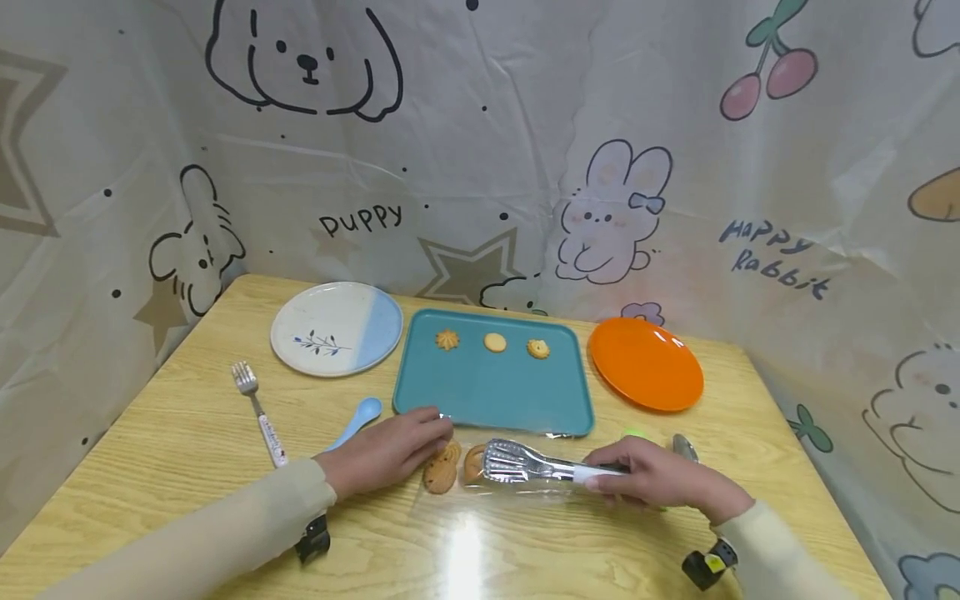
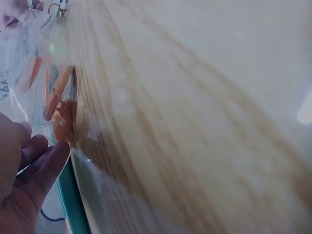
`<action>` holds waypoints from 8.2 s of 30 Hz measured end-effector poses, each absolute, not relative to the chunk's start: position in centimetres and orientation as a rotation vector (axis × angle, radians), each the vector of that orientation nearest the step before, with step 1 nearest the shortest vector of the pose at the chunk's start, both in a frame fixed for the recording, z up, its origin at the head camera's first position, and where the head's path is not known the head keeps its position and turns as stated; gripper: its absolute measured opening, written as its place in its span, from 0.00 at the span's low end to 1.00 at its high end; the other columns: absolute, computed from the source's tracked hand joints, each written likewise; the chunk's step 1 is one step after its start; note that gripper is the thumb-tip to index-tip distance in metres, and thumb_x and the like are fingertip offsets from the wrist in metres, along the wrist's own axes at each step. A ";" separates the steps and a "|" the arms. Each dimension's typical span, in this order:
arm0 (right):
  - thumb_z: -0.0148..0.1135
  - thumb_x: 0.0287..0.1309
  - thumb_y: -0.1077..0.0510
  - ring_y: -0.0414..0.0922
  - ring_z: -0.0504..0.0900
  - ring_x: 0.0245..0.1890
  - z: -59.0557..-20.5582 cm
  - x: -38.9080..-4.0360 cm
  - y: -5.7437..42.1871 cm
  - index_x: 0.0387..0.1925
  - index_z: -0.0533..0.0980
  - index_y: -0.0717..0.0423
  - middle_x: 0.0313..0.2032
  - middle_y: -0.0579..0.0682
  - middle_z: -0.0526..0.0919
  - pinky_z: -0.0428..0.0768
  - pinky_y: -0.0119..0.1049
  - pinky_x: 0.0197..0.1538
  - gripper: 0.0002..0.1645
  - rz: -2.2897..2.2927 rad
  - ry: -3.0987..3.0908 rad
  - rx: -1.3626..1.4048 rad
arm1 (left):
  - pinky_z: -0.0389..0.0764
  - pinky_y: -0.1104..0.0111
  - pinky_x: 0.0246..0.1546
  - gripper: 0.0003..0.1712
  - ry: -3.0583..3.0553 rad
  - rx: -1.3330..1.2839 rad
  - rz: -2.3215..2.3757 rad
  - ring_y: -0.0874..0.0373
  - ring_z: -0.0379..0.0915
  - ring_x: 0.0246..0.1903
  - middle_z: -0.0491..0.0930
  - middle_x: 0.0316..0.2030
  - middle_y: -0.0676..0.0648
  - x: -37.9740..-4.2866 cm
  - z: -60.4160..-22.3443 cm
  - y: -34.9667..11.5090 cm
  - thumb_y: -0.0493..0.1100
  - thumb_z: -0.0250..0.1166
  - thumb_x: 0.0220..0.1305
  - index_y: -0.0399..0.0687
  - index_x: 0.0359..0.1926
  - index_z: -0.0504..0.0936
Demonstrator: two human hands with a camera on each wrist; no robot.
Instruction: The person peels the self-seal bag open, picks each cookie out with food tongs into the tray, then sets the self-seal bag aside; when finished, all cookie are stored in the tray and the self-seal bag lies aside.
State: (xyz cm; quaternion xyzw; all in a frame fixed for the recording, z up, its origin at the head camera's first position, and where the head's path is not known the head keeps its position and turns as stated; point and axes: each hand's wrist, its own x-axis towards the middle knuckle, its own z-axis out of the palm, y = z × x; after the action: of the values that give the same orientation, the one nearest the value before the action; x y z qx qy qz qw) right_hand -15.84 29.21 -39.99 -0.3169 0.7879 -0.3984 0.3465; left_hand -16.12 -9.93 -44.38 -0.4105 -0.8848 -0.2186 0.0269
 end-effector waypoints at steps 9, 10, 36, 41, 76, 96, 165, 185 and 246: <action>0.44 0.73 0.62 0.60 0.61 0.15 -38.5 -14.1 37.0 0.49 0.72 0.72 0.27 0.73 0.71 0.60 0.51 0.13 0.16 -1.211 1.914 -0.667 | 0.69 0.77 0.33 0.04 -2.764 -1.231 -0.726 0.69 0.63 0.31 0.66 0.34 0.62 -16.2 -44.3 -10.0 0.46 0.51 0.75 0.57 0.40 0.71; 0.43 0.74 0.63 0.60 0.60 0.15 -38.4 -14.1 38.0 0.49 0.71 0.73 0.27 0.72 0.71 0.60 0.51 0.13 0.16 -1.237 1.902 -0.655 | 0.69 0.77 0.33 0.04 -2.760 -1.229 -0.725 0.68 0.63 0.31 0.66 0.33 0.62 -16.2 -44.2 -10.0 0.46 0.51 0.75 0.57 0.39 0.70; 0.57 0.66 0.45 0.42 0.71 0.17 -37.9 -26.2 25.0 0.43 0.79 0.58 0.27 0.56 0.82 0.71 0.30 0.25 0.20 -0.844 2.201 -0.557 | 0.68 0.76 0.34 0.05 -2.817 -1.233 -0.758 0.67 0.62 0.32 0.65 0.32 0.60 -16.1 -44.4 -9.8 0.46 0.50 0.75 0.56 0.38 0.68; 0.58 0.66 0.46 0.40 0.70 0.16 -38.7 -26.5 23.4 0.42 0.81 0.52 0.24 0.48 0.81 0.71 0.29 0.23 0.15 -0.853 2.161 -0.545 | 0.68 0.77 0.34 0.05 -2.836 -1.226 -0.744 0.68 0.63 0.32 0.65 0.32 0.60 -16.1 -44.3 -9.8 0.46 0.50 0.75 0.57 0.38 0.68; 0.52 0.71 0.55 0.42 0.65 0.12 -35.7 -13.2 36.2 0.43 0.77 0.61 0.24 0.63 0.75 0.70 0.31 0.15 0.13 -0.998 2.161 -0.588 | 0.68 0.76 0.35 0.06 -2.776 -1.239 -0.771 0.67 0.62 0.32 0.65 0.33 0.59 -16.1 -44.4 -9.0 0.45 0.50 0.75 0.53 0.38 0.70; 0.54 0.69 0.51 0.50 0.63 0.11 -39.5 -17.4 26.8 0.38 0.78 0.62 0.20 0.67 0.73 0.65 0.48 0.15 0.17 -0.901 1.958 -0.827 | 0.71 0.76 0.35 0.06 -2.793 -1.263 -0.749 0.67 0.63 0.32 0.66 0.33 0.59 -16.2 -44.5 -8.8 0.46 0.50 0.75 0.54 0.38 0.70; 0.56 0.68 0.49 0.40 0.69 0.16 -38.5 -22.2 29.4 0.45 0.76 0.64 0.26 0.56 0.78 0.69 0.28 0.20 0.20 -0.916 2.190 -0.480 | 0.70 0.76 0.37 0.06 -2.789 -1.302 -0.724 0.67 0.63 0.34 0.66 0.34 0.58 -16.1 -44.5 -9.3 0.46 0.49 0.76 0.54 0.39 0.70; 0.36 0.73 0.69 0.60 0.63 0.15 -33.9 -13.8 39.3 0.49 0.72 0.69 0.29 0.69 0.72 0.71 0.41 0.15 0.16 -1.186 1.743 -0.670 | 0.69 0.76 0.35 0.06 -2.799 -1.281 -0.725 0.67 0.63 0.33 0.66 0.32 0.59 -16.0 -44.4 -9.2 0.46 0.49 0.76 0.54 0.38 0.69; 0.47 0.73 0.55 0.58 0.66 0.09 -40.2 -14.8 29.5 0.39 0.75 0.65 0.24 0.72 0.75 0.72 0.36 0.12 0.17 -1.048 1.842 -0.744 | 0.69 0.76 0.35 0.06 -2.847 -1.285 -0.789 0.66 0.64 0.34 0.65 0.33 0.58 -15.7 -44.3 -8.6 0.46 0.48 0.76 0.54 0.38 0.69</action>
State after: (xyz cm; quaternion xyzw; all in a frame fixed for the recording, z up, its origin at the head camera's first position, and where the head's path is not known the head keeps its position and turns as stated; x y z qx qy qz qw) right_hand -14.75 29.52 -40.20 -0.2986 0.7392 -0.4205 0.4332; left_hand -15.69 -8.65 -44.26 -0.3987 -0.8829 -0.2446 -0.0399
